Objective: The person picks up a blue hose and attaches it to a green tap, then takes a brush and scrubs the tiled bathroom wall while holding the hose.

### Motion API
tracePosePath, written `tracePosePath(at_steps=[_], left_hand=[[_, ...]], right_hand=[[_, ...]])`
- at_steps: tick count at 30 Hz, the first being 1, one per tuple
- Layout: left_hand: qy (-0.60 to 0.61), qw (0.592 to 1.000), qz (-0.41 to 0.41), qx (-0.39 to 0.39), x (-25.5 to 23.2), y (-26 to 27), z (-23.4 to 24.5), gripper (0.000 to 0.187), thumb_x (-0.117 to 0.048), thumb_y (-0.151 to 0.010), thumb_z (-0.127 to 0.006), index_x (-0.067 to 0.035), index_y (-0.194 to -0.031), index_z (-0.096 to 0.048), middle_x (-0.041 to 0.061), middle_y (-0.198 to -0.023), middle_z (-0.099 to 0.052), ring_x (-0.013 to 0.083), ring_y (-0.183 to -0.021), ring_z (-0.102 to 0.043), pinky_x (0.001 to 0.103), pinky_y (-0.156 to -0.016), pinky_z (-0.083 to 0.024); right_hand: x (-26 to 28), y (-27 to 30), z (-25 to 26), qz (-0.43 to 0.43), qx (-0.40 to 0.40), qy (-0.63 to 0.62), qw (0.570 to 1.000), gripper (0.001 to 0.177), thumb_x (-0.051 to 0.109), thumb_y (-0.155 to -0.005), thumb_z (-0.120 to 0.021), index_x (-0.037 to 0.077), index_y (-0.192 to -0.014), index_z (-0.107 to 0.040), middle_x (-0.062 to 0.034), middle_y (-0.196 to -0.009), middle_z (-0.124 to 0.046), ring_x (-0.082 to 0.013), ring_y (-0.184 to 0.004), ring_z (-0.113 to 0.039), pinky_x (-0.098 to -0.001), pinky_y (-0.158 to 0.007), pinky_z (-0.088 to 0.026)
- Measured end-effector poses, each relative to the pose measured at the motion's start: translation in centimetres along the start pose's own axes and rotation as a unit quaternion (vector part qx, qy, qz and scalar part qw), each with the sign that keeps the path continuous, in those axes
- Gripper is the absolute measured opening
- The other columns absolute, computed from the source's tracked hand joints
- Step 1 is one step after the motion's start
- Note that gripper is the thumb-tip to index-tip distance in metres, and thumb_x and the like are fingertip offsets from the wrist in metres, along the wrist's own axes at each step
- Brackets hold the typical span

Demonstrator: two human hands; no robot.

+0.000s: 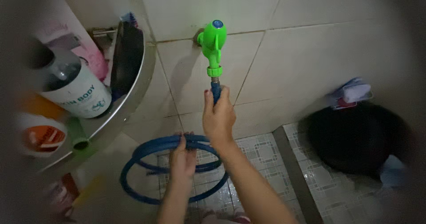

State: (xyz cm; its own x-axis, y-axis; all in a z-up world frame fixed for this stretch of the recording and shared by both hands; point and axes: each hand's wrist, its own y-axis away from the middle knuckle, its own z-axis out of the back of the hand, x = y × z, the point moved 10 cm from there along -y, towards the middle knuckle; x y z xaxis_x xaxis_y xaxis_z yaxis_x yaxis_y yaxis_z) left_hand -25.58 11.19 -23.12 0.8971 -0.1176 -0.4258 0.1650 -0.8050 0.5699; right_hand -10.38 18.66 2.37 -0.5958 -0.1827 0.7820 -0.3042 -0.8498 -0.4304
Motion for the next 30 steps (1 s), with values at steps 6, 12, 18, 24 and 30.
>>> tracePosePath(at_steps=[6,12,18,24,30], left_hand=[[0.000,0.999,0.047,-0.021,1.7,-1.3,1.9,0.017,-0.017,-0.099,-0.058,-0.007,-0.112,-0.064,0.008,-0.110,-0.066,0.0238,-0.105,-0.063,0.039,-0.098,-0.050],[-0.034,0.997,0.032,-0.062,3.1,-1.6,5.0,0.024,-0.021,-0.101,-0.055,-0.004,-0.118,-0.058,0.012,-0.114,-0.065,0.0247,-0.106,-0.066,0.039,-0.095,-0.054],[0.018,0.991,0.070,-0.112,6.0,-3.4,8.5,0.043,-0.029,-0.106,-0.051,0.002,-0.136,-0.048,0.016,-0.128,-0.062,0.0256,-0.112,-0.064,0.039,-0.099,-0.054],[-0.156,0.976,0.080,-0.133,8.4,-4.0,11.5,0.060,-0.024,-0.103,-0.046,-0.004,-0.156,-0.029,0.021,-0.138,-0.058,0.0268,-0.119,-0.065,0.039,-0.105,-0.056],[-0.014,0.972,0.149,-0.179,14.5,-5.0,11.4,0.057,-0.030,-0.108,-0.039,-0.003,-0.157,-0.025,0.027,-0.137,-0.056,0.0348,-0.115,-0.064,0.047,-0.104,-0.055]], right_hand=[[-4.4,-1.2,-4.0,-0.226,0.186,-0.224,0.930,0.040,0.037,-0.102,-0.065,0.010,-0.078,-0.050,0.0031,-0.059,-0.045,-0.0129,-0.053,-0.040,-0.0349,-0.045,-0.034],[-5.8,-0.4,-4.9,-0.200,0.295,-0.349,0.867,0.019,0.028,-0.096,-0.068,0.012,-0.092,-0.059,0.0007,-0.068,-0.054,-0.0108,-0.059,-0.051,-0.0298,-0.054,-0.043],[-19.3,12.3,-3.2,-0.289,0.430,-0.086,0.851,0.027,0.029,-0.085,-0.077,0.007,-0.101,-0.072,-0.0054,-0.095,-0.072,-0.0193,-0.094,-0.067,-0.0373,-0.087,-0.052],[-32.4,23.0,0.3,-0.430,0.365,-0.163,0.809,0.020,0.004,-0.087,-0.061,0.008,-0.104,-0.071,-0.0073,-0.104,-0.070,-0.0220,-0.101,-0.063,-0.0370,-0.095,-0.048],[-36.6,26.8,4.8,-0.528,0.237,-0.262,0.772,0.028,0.007,-0.091,-0.049,0.011,-0.113,-0.065,-0.0103,-0.103,-0.070,-0.0228,-0.093,-0.068,-0.0431,-0.087,-0.055]])
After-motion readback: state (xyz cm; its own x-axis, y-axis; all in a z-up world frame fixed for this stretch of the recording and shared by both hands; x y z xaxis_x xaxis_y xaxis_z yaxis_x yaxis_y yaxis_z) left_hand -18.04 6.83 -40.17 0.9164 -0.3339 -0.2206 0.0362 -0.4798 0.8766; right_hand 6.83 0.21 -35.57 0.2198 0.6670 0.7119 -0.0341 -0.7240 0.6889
